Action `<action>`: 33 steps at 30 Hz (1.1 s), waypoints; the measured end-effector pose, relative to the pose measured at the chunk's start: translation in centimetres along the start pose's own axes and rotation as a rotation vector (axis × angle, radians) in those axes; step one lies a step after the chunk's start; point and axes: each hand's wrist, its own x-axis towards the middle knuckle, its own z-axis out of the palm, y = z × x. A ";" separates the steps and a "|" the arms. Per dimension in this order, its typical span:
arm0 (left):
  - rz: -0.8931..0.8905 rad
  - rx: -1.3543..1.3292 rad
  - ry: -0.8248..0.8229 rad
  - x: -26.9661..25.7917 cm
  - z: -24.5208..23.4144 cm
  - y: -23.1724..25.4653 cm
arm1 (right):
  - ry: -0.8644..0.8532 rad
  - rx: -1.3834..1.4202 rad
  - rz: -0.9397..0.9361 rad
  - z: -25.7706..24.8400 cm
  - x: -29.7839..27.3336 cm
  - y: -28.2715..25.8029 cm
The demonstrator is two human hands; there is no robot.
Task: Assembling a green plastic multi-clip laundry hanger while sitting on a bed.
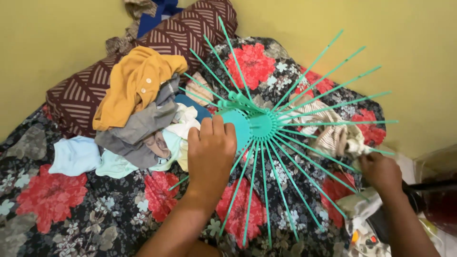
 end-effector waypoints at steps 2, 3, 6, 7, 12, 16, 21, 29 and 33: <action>0.008 0.026 -0.015 0.1 -0.1 0.5 | -0.089 -0.221 -0.089 -2.1 -1.2 -2.4; 0.014 0.025 -0.008 0.2 -0.1 0.6 | -0.083 -0.218 -0.083 -2.8 -1.3 -3.6; 0.014 0.043 0.010 0.2 -0.1 0.7 | -0.094 -0.254 -0.178 -4.1 -1.4 -5.7; 0.011 0.036 0.006 0.1 -0.1 0.5 | 0.015 -0.177 -0.200 -3.8 -1.1 -5.6; -0.005 0.024 -0.022 -0.1 -0.1 -0.5 | 0.565 0.432 -0.289 -2.2 0.7 -0.9; 0.006 -0.002 -0.005 -0.2 0.2 -0.1 | 0.727 0.566 -0.189 -2.1 2.0 3.0; -0.007 -0.040 0.019 -0.4 0.7 -0.5 | 0.616 0.743 -0.183 -2.2 1.6 1.3; 0.001 -0.017 0.047 0.1 0.8 0.1 | 0.314 0.022 -0.388 -7.1 -3.3 -10.9; 0.004 -0.002 0.066 0.0 0.8 0.1 | 0.224 -0.106 -0.423 -6.0 -1.7 -8.8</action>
